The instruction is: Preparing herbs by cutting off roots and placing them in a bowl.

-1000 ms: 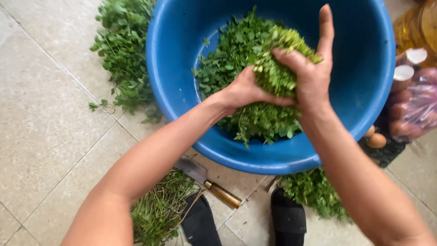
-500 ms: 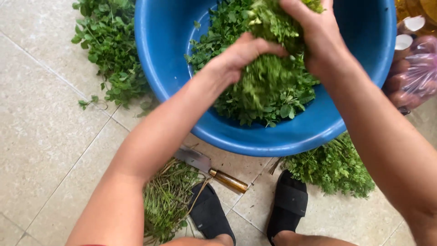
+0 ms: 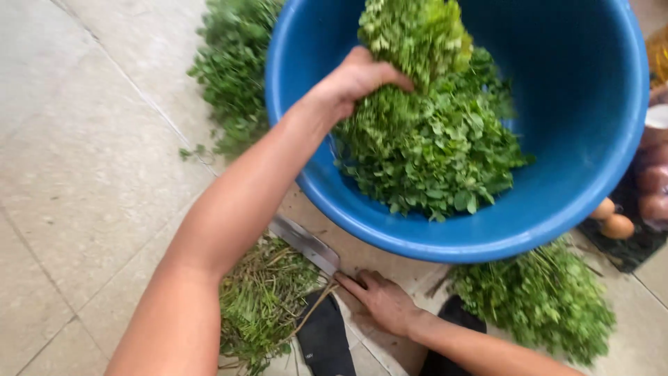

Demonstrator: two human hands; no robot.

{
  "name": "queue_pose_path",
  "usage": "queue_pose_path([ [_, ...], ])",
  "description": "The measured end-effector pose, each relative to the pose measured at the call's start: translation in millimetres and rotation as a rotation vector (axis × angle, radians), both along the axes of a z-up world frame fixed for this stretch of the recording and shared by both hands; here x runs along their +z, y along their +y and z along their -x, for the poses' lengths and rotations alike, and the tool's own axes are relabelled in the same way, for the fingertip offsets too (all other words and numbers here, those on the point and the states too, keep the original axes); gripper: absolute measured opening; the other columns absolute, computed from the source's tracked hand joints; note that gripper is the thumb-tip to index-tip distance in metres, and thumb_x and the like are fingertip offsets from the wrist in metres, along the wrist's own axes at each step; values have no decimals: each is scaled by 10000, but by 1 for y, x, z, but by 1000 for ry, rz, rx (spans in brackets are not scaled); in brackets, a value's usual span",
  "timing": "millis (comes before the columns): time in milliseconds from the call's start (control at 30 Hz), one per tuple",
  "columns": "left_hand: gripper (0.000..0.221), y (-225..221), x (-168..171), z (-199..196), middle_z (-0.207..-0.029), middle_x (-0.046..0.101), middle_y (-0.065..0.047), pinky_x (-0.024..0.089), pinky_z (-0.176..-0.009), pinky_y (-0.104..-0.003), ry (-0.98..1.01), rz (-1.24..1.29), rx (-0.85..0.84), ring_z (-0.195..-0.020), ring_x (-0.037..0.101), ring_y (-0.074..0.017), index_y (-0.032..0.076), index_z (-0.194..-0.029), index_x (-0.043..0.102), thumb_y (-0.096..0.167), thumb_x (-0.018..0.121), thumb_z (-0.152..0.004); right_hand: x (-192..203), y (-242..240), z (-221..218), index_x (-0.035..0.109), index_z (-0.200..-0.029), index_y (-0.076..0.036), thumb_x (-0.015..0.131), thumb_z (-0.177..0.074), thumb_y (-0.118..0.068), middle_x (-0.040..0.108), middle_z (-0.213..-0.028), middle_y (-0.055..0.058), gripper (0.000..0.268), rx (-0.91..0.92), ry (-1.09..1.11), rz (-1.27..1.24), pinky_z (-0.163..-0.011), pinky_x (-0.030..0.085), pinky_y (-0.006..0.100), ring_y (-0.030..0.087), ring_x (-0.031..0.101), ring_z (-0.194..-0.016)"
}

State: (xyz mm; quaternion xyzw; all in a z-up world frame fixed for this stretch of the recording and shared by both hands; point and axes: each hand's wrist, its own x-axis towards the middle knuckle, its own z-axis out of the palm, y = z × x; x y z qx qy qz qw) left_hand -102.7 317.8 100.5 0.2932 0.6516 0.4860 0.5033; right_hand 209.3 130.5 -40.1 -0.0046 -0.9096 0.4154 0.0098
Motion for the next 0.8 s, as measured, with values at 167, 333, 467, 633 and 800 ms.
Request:
queue_pose_path([
  [167, 542, -32, 39, 6, -1113, 785, -166, 619, -903, -354, 84, 17, 31, -1014, 764, -262, -61, -1129, 701, 19, 880, -624, 36, 6, 24, 323, -1586, -83, 653, -870, -136, 620, -1138, 241, 790, -53, -248, 139, -821, 556, 478, 430, 662, -976],
  [333, 508, -64, 133, 2, -1100, 791, -142, 624, -882, -403, 64, 47, 70, -1000, 798, -262, 41, -1136, 690, -10, 829, -650, 102, 29, 31, 355, -1549, -40, 603, -941, -154, 663, -1067, 262, 666, -117, -208, 436, -795, 560, 473, 443, 691, -906],
  [467, 471, -77, 190, -1, -1137, 790, -132, 640, -904, -426, 170, -145, -76, -1006, 804, -253, 31, -1209, 709, -35, 814, -755, 151, 56, 43, 358, -1571, -95, 579, -1020, -274, 651, -854, 144, 620, -163, -132, 765, -653, 543, 412, 285, 643, -733],
  [633, 446, -56, 197, -8, -1130, 787, -124, 642, -887, -460, 80, -227, -157, -1010, 793, -280, 38, -1218, 701, -52, 790, -790, 177, 115, 43, 376, -1548, -181, 572, -977, -355, 548, -705, 22, 628, -480, -196, 1092, -474, 480, 318, 138, 548, -556],
  [800, 581, 4, 92, 8, -1195, 783, -29, 625, -1002, -361, 413, -281, -275, -1121, 749, -178, 111, -1248, 713, 10, 867, -697, 125, 190, 10, 372, -1500, -112, 595, -1011, -223, 618, -933, -7, 549, -937, 238, 962, -596, 511, 263, 105, 588, -692],
])
